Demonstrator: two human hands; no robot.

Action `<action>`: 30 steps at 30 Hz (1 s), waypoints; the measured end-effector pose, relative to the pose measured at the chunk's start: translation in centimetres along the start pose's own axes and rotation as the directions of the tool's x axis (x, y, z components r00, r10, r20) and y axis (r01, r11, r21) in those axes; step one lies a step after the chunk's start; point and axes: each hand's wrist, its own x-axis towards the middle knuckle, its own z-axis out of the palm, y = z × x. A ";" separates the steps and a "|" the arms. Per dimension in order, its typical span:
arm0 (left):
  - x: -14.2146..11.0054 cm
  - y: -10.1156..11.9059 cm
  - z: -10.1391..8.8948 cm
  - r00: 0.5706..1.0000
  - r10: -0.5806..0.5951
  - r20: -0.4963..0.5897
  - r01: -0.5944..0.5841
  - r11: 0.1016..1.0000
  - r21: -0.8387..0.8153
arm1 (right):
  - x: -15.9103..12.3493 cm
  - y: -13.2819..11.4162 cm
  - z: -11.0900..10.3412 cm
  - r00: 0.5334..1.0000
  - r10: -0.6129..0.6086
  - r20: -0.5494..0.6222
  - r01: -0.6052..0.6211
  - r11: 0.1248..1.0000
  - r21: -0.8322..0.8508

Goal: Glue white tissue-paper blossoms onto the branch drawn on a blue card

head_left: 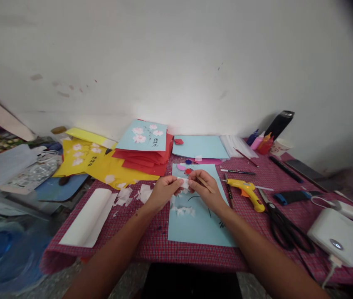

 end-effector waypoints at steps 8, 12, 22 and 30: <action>0.0 -0.4 0.1 1.000 0.001 0.011 -0.002 0.999 0.043 | -0.1 -0.1 0.5 0.998 0.060 0.005 -0.060 0.998 -0.011; 0.0 -0.4 0.1 0.998 -0.002 0.055 0.001 1.000 0.009 | 0.0 -0.1 0.3 0.998 0.065 -0.026 -0.065 0.998 0.003; -0.1 -0.2 0.4 0.999 0.006 0.042 -0.006 1.000 0.010 | 0.0 0.3 0.2 0.995 0.095 -0.036 -0.096 0.995 -0.017; 0.0 -0.6 0.3 1.000 0.000 0.015 0.000 1.000 0.007 | -0.1 0.3 -0.2 0.996 -0.021 -0.081 0.010 0.990 -0.138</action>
